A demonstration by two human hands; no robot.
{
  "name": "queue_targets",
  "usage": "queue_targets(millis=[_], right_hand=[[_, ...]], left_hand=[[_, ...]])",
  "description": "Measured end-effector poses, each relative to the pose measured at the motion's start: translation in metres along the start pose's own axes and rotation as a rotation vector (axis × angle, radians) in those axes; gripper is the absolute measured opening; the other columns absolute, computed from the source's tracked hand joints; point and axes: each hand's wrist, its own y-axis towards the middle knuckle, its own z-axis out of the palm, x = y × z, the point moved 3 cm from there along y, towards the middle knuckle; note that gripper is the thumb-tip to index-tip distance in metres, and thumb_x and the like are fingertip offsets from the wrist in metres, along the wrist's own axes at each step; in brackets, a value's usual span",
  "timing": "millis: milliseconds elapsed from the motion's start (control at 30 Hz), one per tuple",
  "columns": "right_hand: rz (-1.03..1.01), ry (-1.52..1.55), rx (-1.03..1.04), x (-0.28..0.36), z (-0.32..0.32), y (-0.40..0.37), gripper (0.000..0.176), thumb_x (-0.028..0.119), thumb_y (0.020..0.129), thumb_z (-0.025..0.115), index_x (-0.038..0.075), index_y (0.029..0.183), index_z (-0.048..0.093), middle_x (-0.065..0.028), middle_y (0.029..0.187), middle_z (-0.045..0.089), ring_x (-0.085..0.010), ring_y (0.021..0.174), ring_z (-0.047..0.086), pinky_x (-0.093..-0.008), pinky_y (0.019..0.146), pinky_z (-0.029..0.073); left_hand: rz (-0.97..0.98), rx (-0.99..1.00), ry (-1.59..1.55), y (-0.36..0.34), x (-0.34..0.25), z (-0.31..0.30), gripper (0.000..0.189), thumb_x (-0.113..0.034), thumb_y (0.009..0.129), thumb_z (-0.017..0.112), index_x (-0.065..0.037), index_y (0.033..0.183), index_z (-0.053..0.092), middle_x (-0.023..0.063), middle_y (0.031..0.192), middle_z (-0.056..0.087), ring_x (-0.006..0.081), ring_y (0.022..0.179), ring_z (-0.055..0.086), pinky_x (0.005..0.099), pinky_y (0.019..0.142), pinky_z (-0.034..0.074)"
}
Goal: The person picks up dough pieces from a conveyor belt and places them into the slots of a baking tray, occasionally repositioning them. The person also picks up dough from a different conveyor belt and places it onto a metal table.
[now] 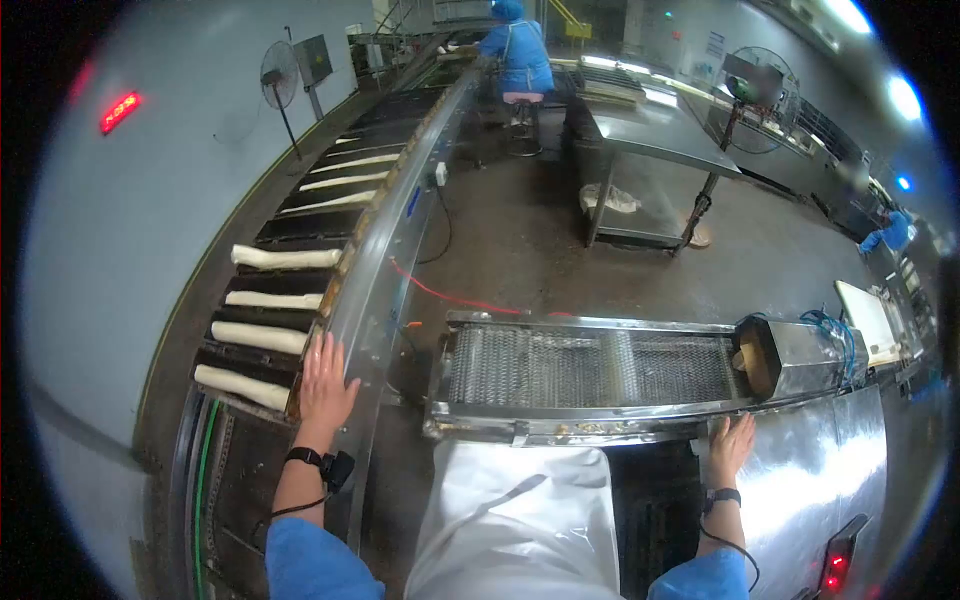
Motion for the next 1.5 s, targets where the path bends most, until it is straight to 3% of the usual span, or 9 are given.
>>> queue_targets(millis=[333,700,833,933,1233,1367,1433,1467,1500], right_hand=[[-0.021,-0.06,0.026,0.049,0.023,0.061,0.057,0.022,0.098,0.041,-0.007,0.145,0.029,-0.0278,0.152,0.027,-0.0389,0.143,0.026,-0.0488,0.117,0.02],[-0.365,-0.124,0.018,0.096,0.04,0.104,0.079,0.0,0.079,0.058,0.014,0.15,0.028,-0.0129,0.156,0.026,-0.0383,0.143,0.023,-0.0559,0.113,0.025],[-0.586,-0.108,0.123,0.148,-0.001,0.08,0.048,0.001,0.086,0.049,0.009,0.133,0.048,-0.0167,0.133,0.052,-0.033,0.137,0.038,-0.055,0.114,0.025],[-0.822,-0.1,0.072,0.15,0.003,0.076,0.028,0.002,0.081,0.056,0.009,0.108,0.056,-0.0109,0.107,0.059,-0.0322,0.103,0.057,-0.0535,0.11,0.03],[-0.636,-0.202,0.108,0.164,-0.022,0.063,0.028,0.007,0.074,0.066,0.008,0.102,0.065,-0.0153,0.106,0.061,-0.0332,0.104,0.058,-0.0492,0.083,0.049],[-0.671,0.657,0.304,0.233,-0.106,0.064,0.034,0.002,0.067,0.073,0.002,0.099,0.061,-0.0086,0.084,0.068,-0.0244,0.076,0.066,-0.0358,0.068,0.051],[-0.559,1.115,0.528,0.278,-0.179,0.047,0.024,0.01,0.075,0.072,0.002,0.095,0.061,-0.0046,0.083,0.065,-0.0168,0.076,0.063,-0.0341,0.071,0.05],[-0.575,1.174,0.551,0.296,-0.224,0.029,0.05,0.021,0.075,0.076,-0.001,0.115,0.056,-0.0126,0.1,0.066,-0.0249,0.093,0.064,-0.0388,0.08,0.053],[-0.498,1.334,0.43,0.309,-0.238,0.023,0.052,0.032,0.078,0.076,0.001,0.113,0.055,-0.0071,0.1,0.062,-0.0174,0.093,0.061,-0.0368,0.083,0.05]], left_hand=[[0.183,0.204,0.078,-0.002,-0.005,0.009,0.077,-0.039,0.085,0.067,0.0,0.144,0.038,0.0179,0.154,0.028,0.0308,0.146,0.019,0.0413,0.12,0.014],[0.06,0.106,-0.224,-0.012,-0.011,0.029,0.064,-0.03,0.083,0.069,-0.001,0.136,0.048,0.0215,0.15,0.033,0.0362,0.14,0.029,0.0436,0.115,0.028],[0.022,0.044,-0.314,-0.02,-0.003,0.037,0.059,-0.028,0.083,0.069,0.0,0.132,0.051,0.0218,0.146,0.038,0.037,0.136,0.036,0.0433,0.112,0.032],[0.019,0.013,-0.346,-0.019,-0.002,0.036,0.056,-0.028,0.083,0.069,0.001,0.129,0.053,0.0221,0.145,0.04,0.0366,0.134,0.038,0.0433,0.112,0.033],[0.019,-0.033,-0.382,-0.02,0.005,0.038,0.055,-0.032,0.084,0.069,0.0,0.127,0.057,0.0213,0.144,0.042,0.0357,0.133,0.041,0.0427,0.11,0.036],[0.026,-0.03,-0.384,-0.021,0.005,0.036,0.054,-0.034,0.085,0.067,-0.001,0.126,0.058,0.0193,0.146,0.041,0.034,0.133,0.041,0.0422,0.11,0.035],[0.029,-0.028,-0.377,-0.024,0.005,0.035,0.053,-0.033,0.086,0.068,-0.003,0.129,0.056,0.0173,0.148,0.038,0.0349,0.132,0.042,0.0437,0.11,0.037],[0.023,-0.027,-0.384,-0.025,0.006,0.037,0.053,-0.034,0.086,0.068,-0.004,0.129,0.056,0.0167,0.148,0.039,0.0348,0.132,0.042,0.0437,0.11,0.036],[0.014,-0.024,-0.393,-0.025,0.007,0.037,0.053,-0.034,0.086,0.068,-0.004,0.129,0.056,0.0162,0.148,0.039,0.0347,0.132,0.042,0.0437,0.11,0.036]])
